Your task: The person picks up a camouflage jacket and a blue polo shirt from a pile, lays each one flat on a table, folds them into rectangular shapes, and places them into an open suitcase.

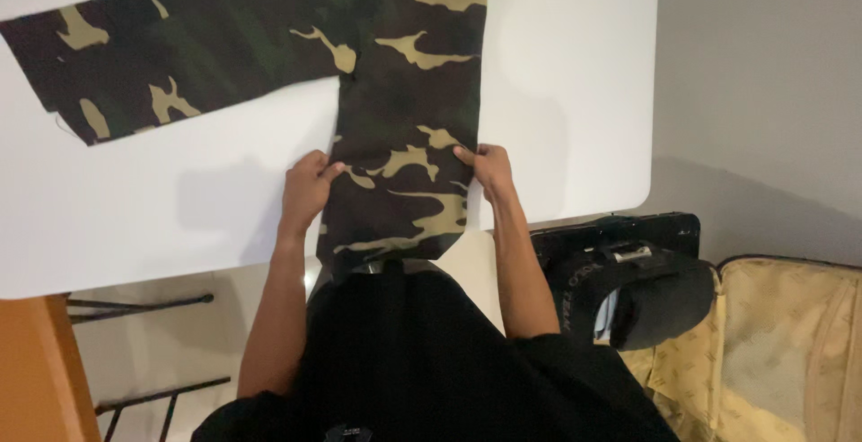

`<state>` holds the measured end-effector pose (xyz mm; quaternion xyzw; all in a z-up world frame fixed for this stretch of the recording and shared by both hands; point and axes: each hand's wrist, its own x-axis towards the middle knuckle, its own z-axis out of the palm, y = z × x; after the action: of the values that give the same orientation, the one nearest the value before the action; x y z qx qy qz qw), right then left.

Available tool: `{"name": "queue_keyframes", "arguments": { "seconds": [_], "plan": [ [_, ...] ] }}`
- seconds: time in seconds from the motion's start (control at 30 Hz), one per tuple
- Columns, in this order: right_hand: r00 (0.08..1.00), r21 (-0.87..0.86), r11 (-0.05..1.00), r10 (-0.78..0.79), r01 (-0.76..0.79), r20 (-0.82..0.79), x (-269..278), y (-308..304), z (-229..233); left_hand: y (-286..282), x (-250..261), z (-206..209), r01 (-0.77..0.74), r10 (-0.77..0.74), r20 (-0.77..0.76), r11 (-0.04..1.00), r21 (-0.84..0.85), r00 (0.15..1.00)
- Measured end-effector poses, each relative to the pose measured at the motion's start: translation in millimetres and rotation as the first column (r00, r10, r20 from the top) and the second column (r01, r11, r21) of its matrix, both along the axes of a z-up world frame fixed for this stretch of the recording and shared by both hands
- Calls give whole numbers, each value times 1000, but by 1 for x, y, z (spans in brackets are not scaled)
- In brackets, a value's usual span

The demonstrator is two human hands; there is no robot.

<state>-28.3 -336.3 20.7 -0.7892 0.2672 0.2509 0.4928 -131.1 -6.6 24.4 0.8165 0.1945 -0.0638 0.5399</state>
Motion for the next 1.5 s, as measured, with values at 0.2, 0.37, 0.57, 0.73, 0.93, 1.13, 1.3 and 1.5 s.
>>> {"name": "queue_keyframes", "arguments": {
  "seconds": [0.2,0.37,0.57,0.73,0.93,1.13,1.3,1.5],
  "plan": [
    [997,127,992,1,9,-76,-19,-12,11,-13,-29,22,-4,31,-288,995,96,957],
    [987,179,973,157,-147,-42,-52,-32,-14,-17,-67,2,70,-19,-268,980,184,963],
    [987,41,995,88,-95,137,-67,-18,-6,-28,-82,-12,-198,201,-53,978,59,978],
    [995,128,988,84,-90,53,-88,-30,9,-32,-114,15,-5,53,-189,969,248,981],
    [982,21,990,137,-141,129,-116,-48,-38,-26,-140,-12,-45,24,86,966,255,996],
    [985,-19,1000,21,-18,172,-129,-31,-24,-23,-150,-11,-119,125,-29,978,172,992],
    [989,67,998,-22,12,149,-151,-27,-11,-22,-170,-3,-57,98,-171,971,233,980],
    [965,-187,979,-27,78,261,-164,-18,-25,-19,-181,-33,-62,60,13,981,186,998]
  ]
}}
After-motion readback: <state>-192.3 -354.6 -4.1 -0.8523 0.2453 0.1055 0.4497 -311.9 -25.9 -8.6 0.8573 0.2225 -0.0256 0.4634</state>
